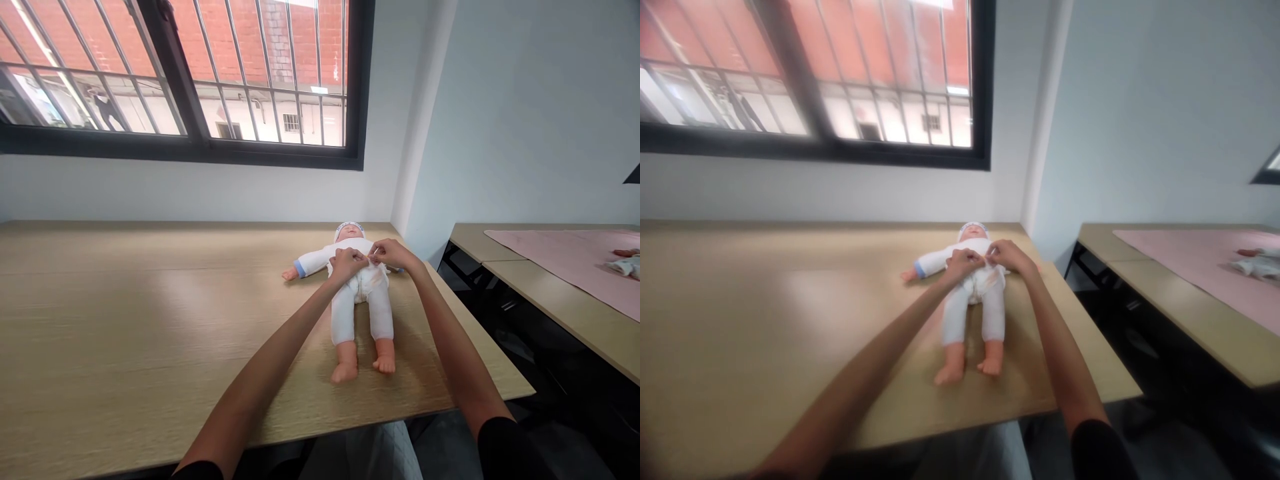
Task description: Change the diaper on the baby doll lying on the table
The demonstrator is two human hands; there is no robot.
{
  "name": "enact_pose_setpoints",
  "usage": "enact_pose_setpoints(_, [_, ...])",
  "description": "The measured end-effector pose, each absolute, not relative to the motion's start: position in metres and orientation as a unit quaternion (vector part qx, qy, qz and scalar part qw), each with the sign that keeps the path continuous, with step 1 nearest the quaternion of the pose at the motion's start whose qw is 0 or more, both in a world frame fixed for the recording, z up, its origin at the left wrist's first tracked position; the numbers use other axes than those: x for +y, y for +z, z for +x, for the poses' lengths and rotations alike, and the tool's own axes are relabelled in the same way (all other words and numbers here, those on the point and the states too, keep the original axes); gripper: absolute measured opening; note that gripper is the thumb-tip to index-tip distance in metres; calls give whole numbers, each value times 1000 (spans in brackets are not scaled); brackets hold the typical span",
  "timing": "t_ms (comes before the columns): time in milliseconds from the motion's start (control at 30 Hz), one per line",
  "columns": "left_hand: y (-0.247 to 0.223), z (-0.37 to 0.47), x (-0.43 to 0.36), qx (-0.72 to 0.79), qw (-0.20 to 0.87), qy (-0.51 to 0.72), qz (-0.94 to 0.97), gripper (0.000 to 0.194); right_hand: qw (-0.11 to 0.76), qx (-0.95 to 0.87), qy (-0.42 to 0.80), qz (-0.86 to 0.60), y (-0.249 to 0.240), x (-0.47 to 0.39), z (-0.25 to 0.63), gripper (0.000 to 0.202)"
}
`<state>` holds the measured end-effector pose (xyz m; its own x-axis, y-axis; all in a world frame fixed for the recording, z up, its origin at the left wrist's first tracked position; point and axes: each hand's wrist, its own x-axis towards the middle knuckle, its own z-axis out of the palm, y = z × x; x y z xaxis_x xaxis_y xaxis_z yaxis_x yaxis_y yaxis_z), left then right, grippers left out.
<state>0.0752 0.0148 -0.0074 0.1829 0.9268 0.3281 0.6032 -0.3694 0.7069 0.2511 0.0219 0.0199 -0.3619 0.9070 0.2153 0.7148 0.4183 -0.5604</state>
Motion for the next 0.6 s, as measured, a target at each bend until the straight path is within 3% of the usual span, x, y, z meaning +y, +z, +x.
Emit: enact_pose_setpoints(600, [-2,78,10,558,205,381,708,11,253,-780,127,-558,27,7,234,6])
